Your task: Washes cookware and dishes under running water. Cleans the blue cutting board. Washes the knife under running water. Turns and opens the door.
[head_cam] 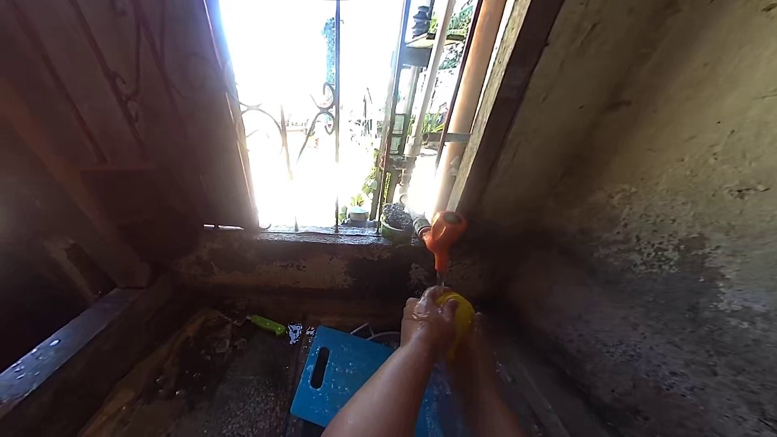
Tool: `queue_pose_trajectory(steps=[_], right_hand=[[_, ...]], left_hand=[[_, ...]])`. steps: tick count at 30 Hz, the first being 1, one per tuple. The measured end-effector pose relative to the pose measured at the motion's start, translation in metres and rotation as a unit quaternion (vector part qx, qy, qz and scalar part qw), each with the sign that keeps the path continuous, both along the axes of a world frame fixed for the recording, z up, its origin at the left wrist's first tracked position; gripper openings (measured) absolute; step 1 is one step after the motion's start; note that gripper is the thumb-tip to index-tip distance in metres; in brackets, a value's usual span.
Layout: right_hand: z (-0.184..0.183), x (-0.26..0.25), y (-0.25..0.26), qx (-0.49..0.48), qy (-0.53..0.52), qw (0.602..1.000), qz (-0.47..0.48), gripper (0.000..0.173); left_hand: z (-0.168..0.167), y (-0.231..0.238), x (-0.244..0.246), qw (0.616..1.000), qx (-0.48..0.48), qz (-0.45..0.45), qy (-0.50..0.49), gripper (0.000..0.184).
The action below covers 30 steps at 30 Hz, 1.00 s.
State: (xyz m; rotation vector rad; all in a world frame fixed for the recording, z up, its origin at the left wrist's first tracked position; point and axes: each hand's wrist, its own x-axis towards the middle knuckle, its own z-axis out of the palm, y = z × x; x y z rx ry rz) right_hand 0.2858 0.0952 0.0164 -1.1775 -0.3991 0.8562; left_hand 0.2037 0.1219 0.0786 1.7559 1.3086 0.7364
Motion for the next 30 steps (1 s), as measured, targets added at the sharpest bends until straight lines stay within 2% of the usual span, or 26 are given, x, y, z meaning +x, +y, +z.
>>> queue_pose_trajectory(steps=[2,4,7,9,11,14,17,19,21,23,27,30], right_hand=[[-0.008,-0.006,0.005,0.046,0.033,0.998,-0.003,0.06],[-0.011,-0.013,0.006,0.067,0.11,0.991,0.022,0.065],[-0.001,-0.023,0.002,-0.013,0.191,0.98,0.062,0.07],[0.004,-0.029,0.0,-0.054,0.192,0.973,0.116,0.076],[0.003,-0.036,-0.003,-0.061,0.202,0.969,0.127,0.066],[-0.012,-0.046,-0.005,-0.073,0.247,0.963,0.081,0.046],[-0.025,-0.054,-0.007,-0.083,0.288,0.953,0.035,0.033],[-0.031,-0.056,-0.008,-0.08,0.302,0.95,-0.005,0.021],[-0.033,-0.056,-0.008,-0.067,0.315,0.946,-0.035,0.016],[-0.031,-0.055,-0.009,-0.055,0.322,0.944,-0.055,0.017],[-0.03,-0.057,-0.011,-0.05,0.325,0.942,-0.058,0.016],[-0.035,-0.058,-0.014,-0.045,0.325,0.943,-0.045,0.019]], left_hand=[[-0.007,-0.002,0.002,0.999,0.014,0.029,-0.013,0.043],[-0.011,0.002,-0.002,1.0,-0.003,-0.007,-0.015,0.049],[0.004,0.023,-0.025,0.997,-0.045,-0.054,0.036,0.061],[0.021,0.044,-0.048,0.998,0.002,0.008,0.057,0.064],[0.039,0.068,-0.071,0.99,0.06,0.113,0.055,0.058],[0.054,0.106,-0.09,0.954,0.093,0.278,-0.067,0.053],[0.063,0.136,-0.091,0.911,-0.001,0.353,-0.215,0.059],[0.069,0.147,-0.085,0.89,-0.051,0.361,-0.274,0.058],[0.07,0.154,-0.081,0.886,-0.077,0.356,-0.288,0.058],[0.066,0.157,-0.082,0.883,-0.09,0.351,-0.299,0.056],[0.059,0.151,-0.09,0.86,-0.11,0.343,-0.361,0.037],[0.052,0.149,-0.087,0.845,-0.059,0.36,-0.39,0.036]])
